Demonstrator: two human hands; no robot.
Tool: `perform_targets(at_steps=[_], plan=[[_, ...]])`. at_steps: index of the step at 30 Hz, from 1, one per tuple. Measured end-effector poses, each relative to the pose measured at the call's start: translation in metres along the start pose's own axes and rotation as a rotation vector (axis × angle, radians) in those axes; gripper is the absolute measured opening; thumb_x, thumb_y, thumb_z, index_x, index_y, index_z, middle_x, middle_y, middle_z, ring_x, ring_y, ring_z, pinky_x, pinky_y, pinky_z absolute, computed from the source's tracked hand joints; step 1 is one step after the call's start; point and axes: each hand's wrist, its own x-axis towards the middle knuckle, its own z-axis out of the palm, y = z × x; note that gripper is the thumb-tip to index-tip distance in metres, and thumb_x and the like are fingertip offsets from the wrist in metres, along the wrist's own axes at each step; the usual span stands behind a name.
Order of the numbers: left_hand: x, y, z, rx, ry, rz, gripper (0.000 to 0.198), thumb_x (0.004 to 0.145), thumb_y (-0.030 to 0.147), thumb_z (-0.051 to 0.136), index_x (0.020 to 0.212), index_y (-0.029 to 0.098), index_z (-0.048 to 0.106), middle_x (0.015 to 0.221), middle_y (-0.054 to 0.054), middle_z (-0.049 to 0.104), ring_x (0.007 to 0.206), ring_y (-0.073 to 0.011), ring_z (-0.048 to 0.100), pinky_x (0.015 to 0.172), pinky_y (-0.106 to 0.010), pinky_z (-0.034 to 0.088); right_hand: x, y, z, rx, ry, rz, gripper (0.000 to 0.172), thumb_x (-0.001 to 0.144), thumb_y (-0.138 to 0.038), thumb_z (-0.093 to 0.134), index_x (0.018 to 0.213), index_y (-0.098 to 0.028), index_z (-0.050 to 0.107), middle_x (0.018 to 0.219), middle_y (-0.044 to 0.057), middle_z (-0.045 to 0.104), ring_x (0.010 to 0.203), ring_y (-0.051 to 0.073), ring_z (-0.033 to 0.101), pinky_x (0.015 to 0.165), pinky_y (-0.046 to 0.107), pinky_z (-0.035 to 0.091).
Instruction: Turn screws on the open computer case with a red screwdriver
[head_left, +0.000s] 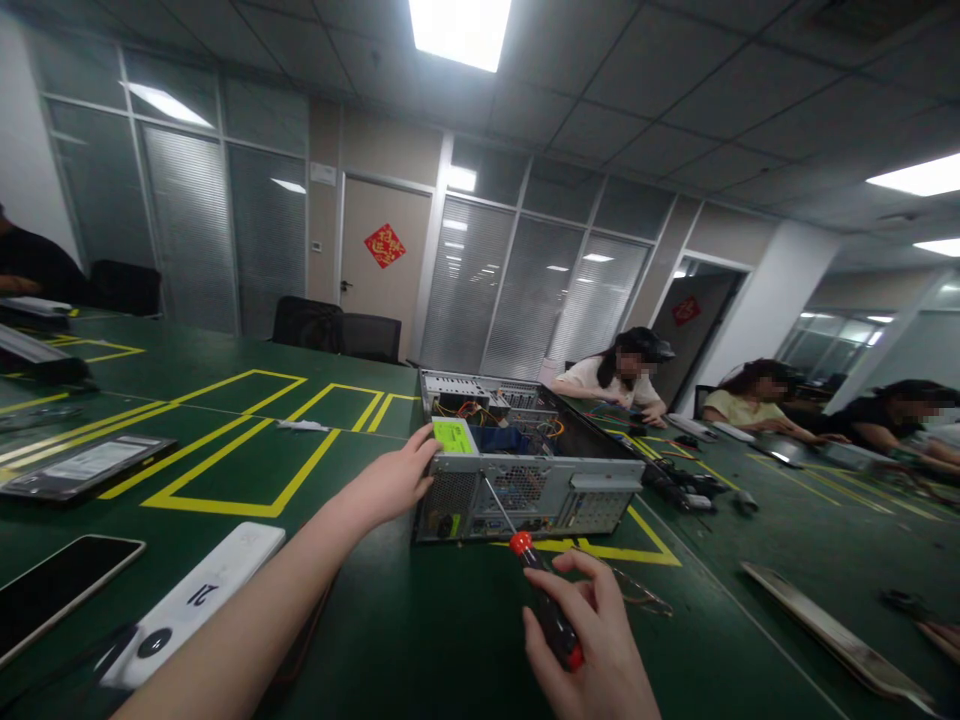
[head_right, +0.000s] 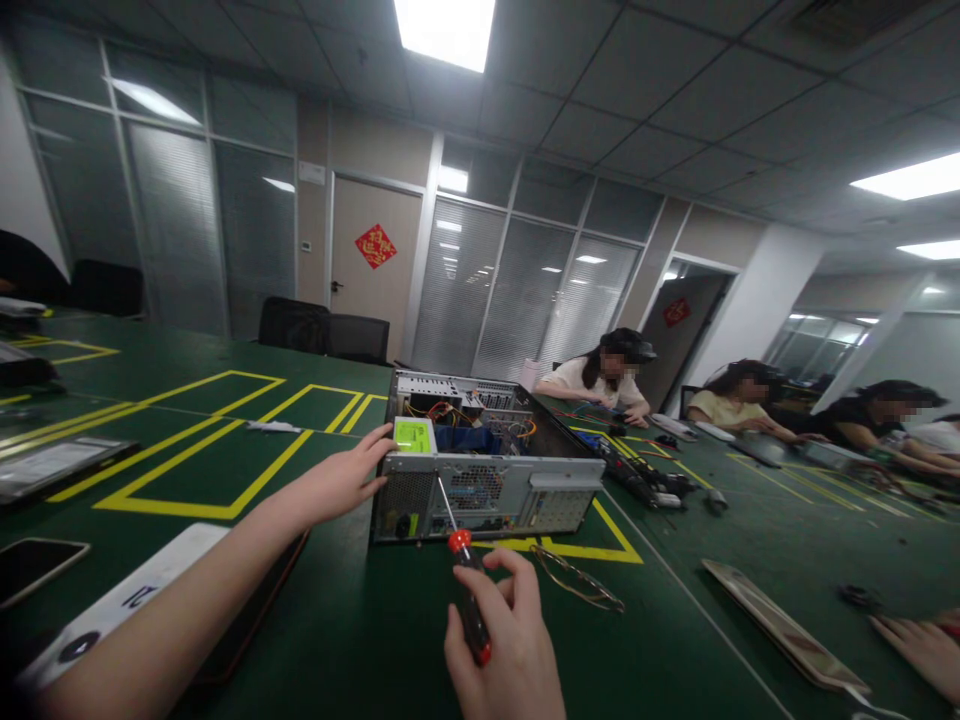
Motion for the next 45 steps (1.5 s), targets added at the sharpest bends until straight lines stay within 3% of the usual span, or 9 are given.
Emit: perform_targets(at_steps=[10, 14, 18, 23, 27, 31, 34, 40, 45], plan=[[0.000, 0.000, 0.001, 0.018, 0.007, 0.017, 0.039, 0.085, 0.025, 0.047, 0.124, 0.021, 0.039, 0.154, -0.013, 0.017, 0.096, -0.0263, 0.068, 0.084, -0.039, 0.054, 0.005, 0.008, -0.009, -0.065, 0.018, 0.256, 0.030, 0.088, -0.036, 0.046, 0.106, -0.020, 0.062, 0.096, 0.010, 0.070, 0.084, 0.023, 0.069, 0.066, 0.030, 0.057], [0.000, 0.000, 0.001, 0.018, 0.002, 0.016, 0.040, 0.085, 0.025, 0.047, 0.124, 0.021, 0.039, 0.155, -0.012, 0.015, 0.096, -0.0254, 0.068, 0.083, -0.038, 0.054, 0.008, 0.011, -0.006, 0.092, -0.010, 0.385, 0.032, 0.088, -0.041, 0.043, 0.098, -0.021, 0.065, 0.084, 0.008, 0.074, 0.072, 0.023, 0.070, 0.057, 0.030, 0.055], [0.000, 0.000, 0.001, 0.023, 0.008, 0.021, 0.039, 0.085, 0.024, 0.047, 0.124, 0.021, 0.039, 0.155, -0.011, 0.016, 0.094, -0.0253, 0.068, 0.083, -0.038, 0.054, 0.004, 0.007, 0.003, 0.526, -0.084, 0.652, 0.028, 0.075, -0.044, 0.063, 0.094, -0.023, 0.060, 0.064, 0.000, 0.067, 0.049, 0.016, 0.060, 0.042, 0.023, 0.044], [0.000, 0.000, 0.001, 0.021, 0.005, 0.005, 0.040, 0.085, 0.023, 0.048, 0.124, 0.021, 0.039, 0.155, -0.011, 0.015, 0.097, -0.0248, 0.067, 0.085, -0.037, 0.053, -0.001, 0.005, 0.014, 1.465, -0.369, 1.029, 0.036, 0.069, -0.043, 0.072, 0.086, -0.016, 0.055, 0.062, -0.005, 0.059, 0.032, -0.003, 0.021, 0.032, 0.012, 0.016], [0.000, -0.001, 0.002, 0.019, 0.012, 0.006, 0.040, 0.085, 0.024, 0.047, 0.124, 0.022, 0.038, 0.154, -0.011, 0.016, 0.098, -0.0253, 0.067, 0.087, -0.038, 0.052, 0.001, 0.004, 0.021, 1.952, -0.539, 1.291, 0.035, 0.072, -0.039, 0.072, 0.084, -0.009, 0.059, 0.059, -0.003, 0.057, 0.038, -0.002, 0.032, 0.032, 0.006, 0.019], [0.000, -0.001, 0.002, 0.015, 0.011, 0.013, 0.040, 0.085, 0.024, 0.048, 0.124, 0.021, 0.039, 0.155, -0.011, 0.016, 0.100, -0.0264, 0.066, 0.088, -0.038, 0.052, -0.001, 0.002, 0.031, 2.008, -0.582, 1.391, 0.037, 0.077, -0.037, 0.068, 0.103, -0.011, 0.059, 0.075, 0.004, 0.063, 0.055, 0.007, 0.052, 0.035, 0.010, 0.031], [0.000, 0.000, 0.001, 0.018, 0.006, 0.008, 0.041, 0.085, 0.024, 0.048, 0.125, 0.021, 0.038, 0.155, -0.012, 0.015, 0.100, -0.0266, 0.066, 0.088, -0.039, 0.052, -0.004, 0.004, 0.035, 2.116, -0.577, 1.334, 0.038, 0.077, -0.035, 0.069, 0.104, -0.010, 0.060, 0.065, -0.001, 0.058, 0.046, 0.003, 0.045, 0.031, 0.008, 0.026], [0.001, -0.001, 0.003, 0.017, 0.011, 0.022, 0.041, 0.085, 0.024, 0.047, 0.125, 0.021, 0.038, 0.155, -0.012, 0.015, 0.098, -0.0264, 0.067, 0.085, -0.039, 0.053, -0.005, 0.007, 0.031, 2.249, -0.647, 1.276, 0.032, 0.076, -0.034, 0.070, 0.073, -0.004, 0.059, 0.045, -0.007, 0.044, 0.033, -0.003, 0.028, 0.030, 0.005, 0.022], [0.001, -0.002, 0.005, 0.017, 0.015, 0.023, 0.041, 0.085, 0.024, 0.047, 0.124, 0.021, 0.038, 0.154, -0.012, 0.016, 0.097, -0.0264, 0.067, 0.085, -0.039, 0.053, 0.002, -0.008, 0.031, 1.988, -0.454, 1.509, 0.040, 0.092, -0.040, 0.044, 0.080, -0.005, 0.059, 0.059, 0.004, 0.059, 0.047, 0.006, 0.052, 0.042, 0.014, 0.042]])
